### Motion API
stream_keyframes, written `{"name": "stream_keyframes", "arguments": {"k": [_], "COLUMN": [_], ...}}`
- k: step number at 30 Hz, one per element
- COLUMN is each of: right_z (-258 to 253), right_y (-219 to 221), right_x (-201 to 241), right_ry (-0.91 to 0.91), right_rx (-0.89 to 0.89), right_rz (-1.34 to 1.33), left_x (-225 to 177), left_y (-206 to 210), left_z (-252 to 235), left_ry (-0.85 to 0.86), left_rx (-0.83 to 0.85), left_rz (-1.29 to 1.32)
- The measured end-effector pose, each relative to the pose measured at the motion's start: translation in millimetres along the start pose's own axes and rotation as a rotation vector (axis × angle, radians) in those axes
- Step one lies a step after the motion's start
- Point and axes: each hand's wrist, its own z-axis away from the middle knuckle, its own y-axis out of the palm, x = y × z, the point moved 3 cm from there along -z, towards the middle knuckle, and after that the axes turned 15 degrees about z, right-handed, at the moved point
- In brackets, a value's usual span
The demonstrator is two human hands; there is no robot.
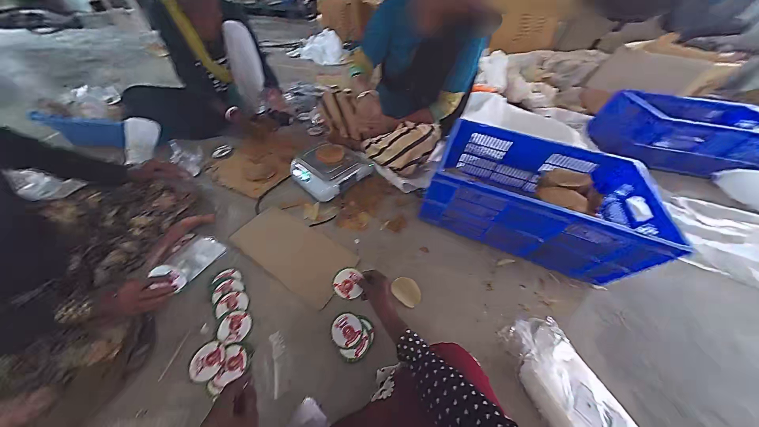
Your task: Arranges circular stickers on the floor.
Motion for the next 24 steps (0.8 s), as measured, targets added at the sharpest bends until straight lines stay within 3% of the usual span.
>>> {"name": "stream_keyframes", "arguments": {"k": [6, 18, 24], "right_z": [1, -15, -12], "right_y": [-3, -9, -2], "right_x": [2, 8, 6], "right_ry": [-0.029, 0.069, 0.021], "right_rx": [-0.004, -0.091, -0.020], "right_rz": [-0.062, -0.093, -0.087], "left_x": [0, 2, -6], "left_y": [7, 21, 22], "left_z": [-3, 4, 12], "left_ry": [0.088, 0.072, 0.052], "left_rx": [-0.110, -0.025, 0.077], "left_rz": [0.033, 0.039, 0.047]}}
